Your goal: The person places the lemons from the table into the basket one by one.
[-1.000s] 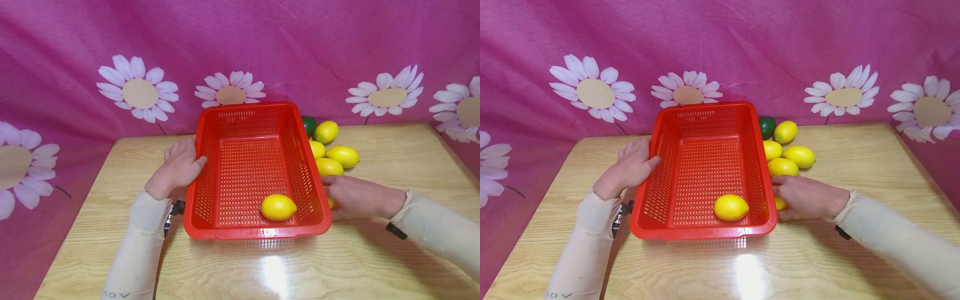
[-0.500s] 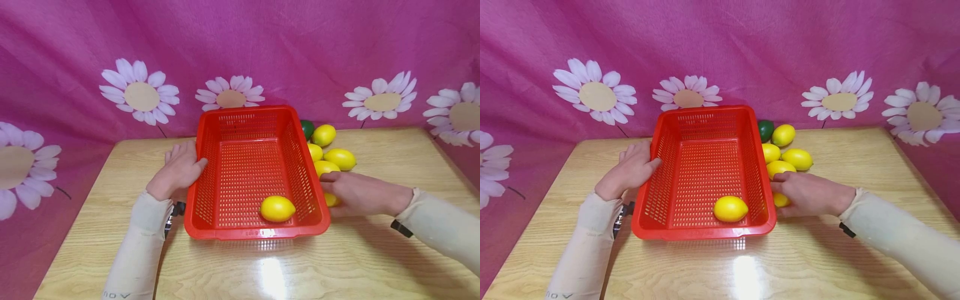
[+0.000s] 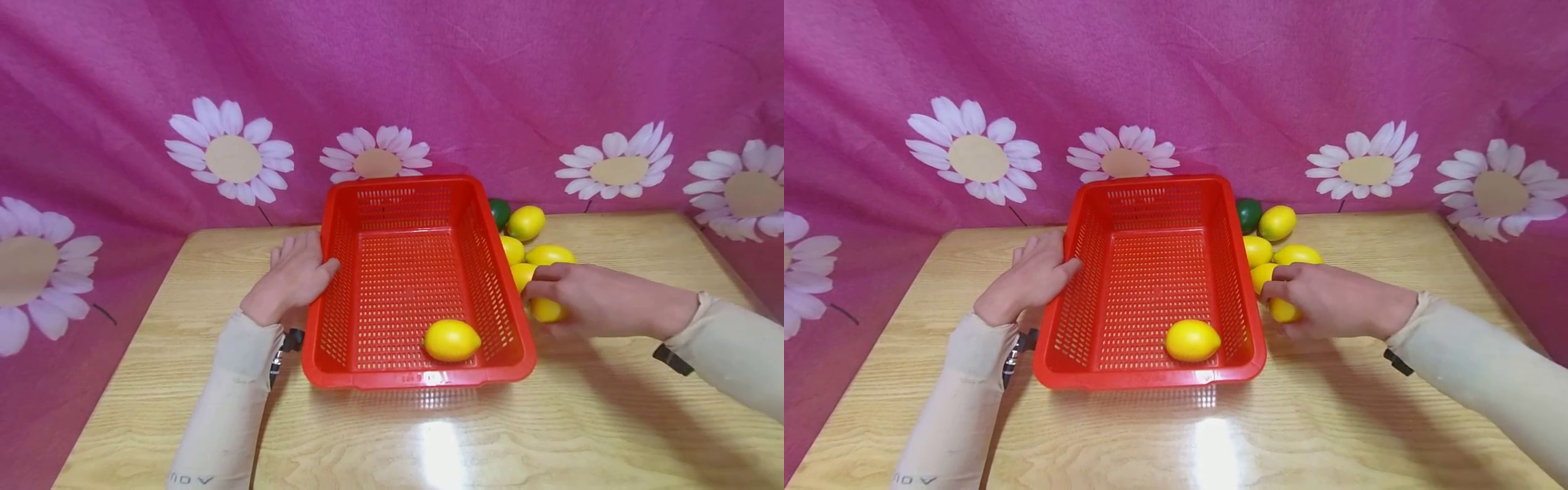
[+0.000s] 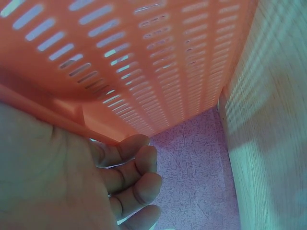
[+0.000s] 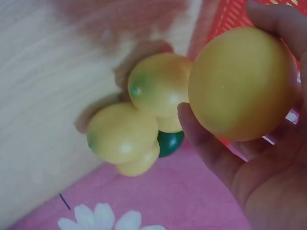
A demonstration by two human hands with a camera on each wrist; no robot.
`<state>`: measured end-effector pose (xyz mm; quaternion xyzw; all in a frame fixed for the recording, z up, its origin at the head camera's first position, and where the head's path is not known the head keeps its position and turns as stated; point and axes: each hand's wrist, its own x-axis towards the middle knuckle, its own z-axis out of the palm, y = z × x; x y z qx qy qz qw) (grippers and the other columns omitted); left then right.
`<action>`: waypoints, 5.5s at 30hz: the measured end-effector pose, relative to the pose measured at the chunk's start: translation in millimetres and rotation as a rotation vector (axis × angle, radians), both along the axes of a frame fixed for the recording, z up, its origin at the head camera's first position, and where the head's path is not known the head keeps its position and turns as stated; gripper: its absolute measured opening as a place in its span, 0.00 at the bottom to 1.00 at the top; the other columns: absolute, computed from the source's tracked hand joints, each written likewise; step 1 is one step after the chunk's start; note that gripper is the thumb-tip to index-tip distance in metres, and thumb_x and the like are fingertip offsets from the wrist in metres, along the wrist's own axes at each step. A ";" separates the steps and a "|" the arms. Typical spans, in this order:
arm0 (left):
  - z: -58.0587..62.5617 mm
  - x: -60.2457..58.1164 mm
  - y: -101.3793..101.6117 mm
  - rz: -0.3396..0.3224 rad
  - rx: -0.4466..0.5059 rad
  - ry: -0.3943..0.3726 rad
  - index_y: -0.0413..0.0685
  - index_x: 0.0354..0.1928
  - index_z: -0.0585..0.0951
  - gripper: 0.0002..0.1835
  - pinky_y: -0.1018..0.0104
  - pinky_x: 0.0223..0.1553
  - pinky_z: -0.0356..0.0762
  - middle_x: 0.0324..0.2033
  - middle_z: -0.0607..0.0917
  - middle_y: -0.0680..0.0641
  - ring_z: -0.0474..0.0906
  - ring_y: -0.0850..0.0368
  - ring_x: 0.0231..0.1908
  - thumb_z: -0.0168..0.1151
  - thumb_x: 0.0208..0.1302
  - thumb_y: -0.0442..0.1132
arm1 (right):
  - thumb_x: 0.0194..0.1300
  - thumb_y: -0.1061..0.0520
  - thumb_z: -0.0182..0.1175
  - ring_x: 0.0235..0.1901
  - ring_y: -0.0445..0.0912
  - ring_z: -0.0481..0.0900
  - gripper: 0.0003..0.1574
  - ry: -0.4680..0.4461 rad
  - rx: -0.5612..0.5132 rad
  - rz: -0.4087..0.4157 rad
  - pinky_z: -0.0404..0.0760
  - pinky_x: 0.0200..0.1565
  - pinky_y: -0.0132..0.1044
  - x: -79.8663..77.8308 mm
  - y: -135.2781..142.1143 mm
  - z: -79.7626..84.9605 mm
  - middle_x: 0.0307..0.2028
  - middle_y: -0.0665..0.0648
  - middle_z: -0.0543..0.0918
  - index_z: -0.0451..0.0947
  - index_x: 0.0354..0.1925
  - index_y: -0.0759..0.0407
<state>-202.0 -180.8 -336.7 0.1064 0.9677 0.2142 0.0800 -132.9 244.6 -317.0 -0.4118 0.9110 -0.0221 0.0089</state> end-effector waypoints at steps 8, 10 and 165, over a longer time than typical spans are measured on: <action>1.3 -1.1 0.6 -0.012 0.011 -0.001 0.43 0.59 0.68 0.20 0.54 0.47 0.55 0.46 0.72 0.43 0.61 0.45 0.50 0.50 0.73 0.48 | 0.48 0.52 0.81 0.43 0.39 0.80 0.27 0.043 -0.012 0.007 0.86 0.43 0.40 -2.6 0.7 13.8 0.43 0.44 0.83 0.84 0.47 0.47; 1.5 -2.0 0.3 -0.013 0.010 0.000 0.43 0.59 0.68 0.21 0.54 0.47 0.55 0.45 0.71 0.43 0.61 0.45 0.50 0.50 0.73 0.48 | 0.48 0.52 0.81 0.45 0.41 0.81 0.27 0.047 -0.009 0.003 0.87 0.44 0.42 -2.9 0.2 17.5 0.44 0.45 0.84 0.84 0.47 0.47; -2.2 -2.6 -2.8 -0.018 -0.008 0.052 0.42 0.56 0.69 0.19 0.57 0.45 0.57 0.44 0.72 0.44 0.63 0.46 0.48 0.51 0.72 0.47 | 0.69 0.40 0.65 0.38 0.40 0.83 0.22 -0.246 0.043 0.153 0.87 0.44 0.38 -52.4 -128.4 -18.5 0.42 0.50 0.87 0.81 0.51 0.54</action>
